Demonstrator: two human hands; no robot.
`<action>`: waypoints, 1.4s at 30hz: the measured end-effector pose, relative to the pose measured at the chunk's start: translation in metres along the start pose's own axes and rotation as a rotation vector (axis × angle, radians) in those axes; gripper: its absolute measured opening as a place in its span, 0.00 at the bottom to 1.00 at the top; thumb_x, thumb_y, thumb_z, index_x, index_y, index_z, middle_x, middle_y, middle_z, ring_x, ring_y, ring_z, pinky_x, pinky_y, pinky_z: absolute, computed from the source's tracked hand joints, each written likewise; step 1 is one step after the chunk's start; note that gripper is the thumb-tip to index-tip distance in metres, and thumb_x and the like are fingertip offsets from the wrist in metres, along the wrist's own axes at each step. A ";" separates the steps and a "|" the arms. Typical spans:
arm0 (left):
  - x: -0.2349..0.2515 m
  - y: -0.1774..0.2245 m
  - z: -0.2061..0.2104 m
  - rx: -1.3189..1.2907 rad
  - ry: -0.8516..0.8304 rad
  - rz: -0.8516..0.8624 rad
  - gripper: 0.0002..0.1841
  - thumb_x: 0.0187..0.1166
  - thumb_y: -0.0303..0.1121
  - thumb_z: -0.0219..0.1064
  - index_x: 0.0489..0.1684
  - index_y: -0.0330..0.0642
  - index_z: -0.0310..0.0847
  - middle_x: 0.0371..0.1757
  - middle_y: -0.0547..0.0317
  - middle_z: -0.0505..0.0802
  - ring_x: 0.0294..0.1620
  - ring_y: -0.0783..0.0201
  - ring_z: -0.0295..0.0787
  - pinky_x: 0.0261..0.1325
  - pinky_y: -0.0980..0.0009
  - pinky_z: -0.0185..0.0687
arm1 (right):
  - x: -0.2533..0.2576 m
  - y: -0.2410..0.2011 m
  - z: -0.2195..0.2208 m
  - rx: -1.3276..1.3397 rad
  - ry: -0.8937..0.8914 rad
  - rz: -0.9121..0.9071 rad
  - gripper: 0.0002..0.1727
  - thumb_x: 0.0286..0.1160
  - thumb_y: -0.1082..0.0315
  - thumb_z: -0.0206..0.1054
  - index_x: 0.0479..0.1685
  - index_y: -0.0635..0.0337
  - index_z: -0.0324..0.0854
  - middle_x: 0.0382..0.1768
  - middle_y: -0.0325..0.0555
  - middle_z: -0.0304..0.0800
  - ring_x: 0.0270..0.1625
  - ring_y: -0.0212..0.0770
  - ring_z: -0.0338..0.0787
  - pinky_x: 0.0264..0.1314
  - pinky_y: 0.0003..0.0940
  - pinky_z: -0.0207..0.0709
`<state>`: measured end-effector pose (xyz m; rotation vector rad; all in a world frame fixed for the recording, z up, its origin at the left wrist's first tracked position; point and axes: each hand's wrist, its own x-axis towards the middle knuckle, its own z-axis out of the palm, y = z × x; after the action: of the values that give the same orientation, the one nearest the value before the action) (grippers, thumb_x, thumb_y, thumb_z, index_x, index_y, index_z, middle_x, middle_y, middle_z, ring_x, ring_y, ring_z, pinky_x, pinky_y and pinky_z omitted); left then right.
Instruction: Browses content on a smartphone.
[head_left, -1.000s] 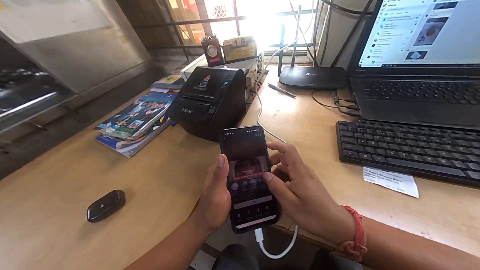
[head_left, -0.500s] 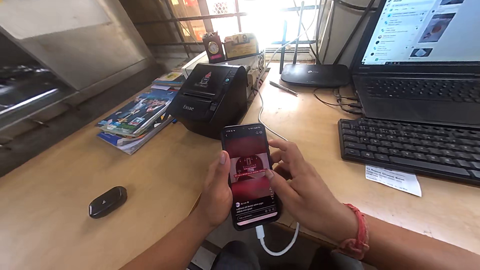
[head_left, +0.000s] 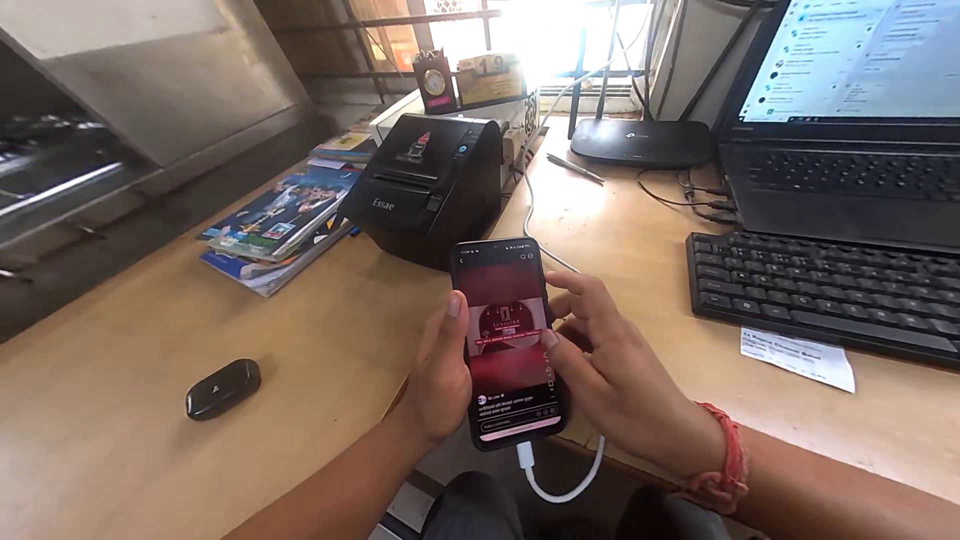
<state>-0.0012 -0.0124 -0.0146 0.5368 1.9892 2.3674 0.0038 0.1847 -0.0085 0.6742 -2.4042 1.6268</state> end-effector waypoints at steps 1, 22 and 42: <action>0.000 0.000 0.000 0.005 -0.001 0.000 0.33 0.87 0.66 0.39 0.69 0.55 0.79 0.58 0.58 0.91 0.61 0.63 0.90 0.61 0.59 0.89 | 0.000 0.000 0.000 -0.003 0.002 -0.001 0.27 0.84 0.63 0.57 0.82 0.50 0.62 0.46 0.32 0.88 0.36 0.25 0.89 0.36 0.24 0.88; -0.001 0.002 0.000 -0.027 -0.017 -0.016 0.33 0.89 0.64 0.36 0.68 0.52 0.79 0.55 0.57 0.93 0.55 0.63 0.93 0.55 0.61 0.92 | 0.000 0.001 0.001 -0.011 -0.004 -0.034 0.31 0.81 0.62 0.63 0.84 0.52 0.61 0.48 0.34 0.87 0.34 0.26 0.89 0.33 0.24 0.88; 0.000 0.001 0.000 0.041 0.011 0.018 0.32 0.90 0.62 0.35 0.70 0.53 0.79 0.59 0.61 0.91 0.60 0.66 0.90 0.61 0.61 0.89 | 0.000 -0.001 0.000 -0.007 -0.012 -0.005 0.31 0.81 0.63 0.62 0.84 0.51 0.61 0.49 0.33 0.87 0.34 0.26 0.89 0.33 0.24 0.88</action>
<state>-0.0014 -0.0128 -0.0135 0.5466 2.0502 2.3500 0.0042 0.1844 -0.0074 0.6905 -2.4137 1.6156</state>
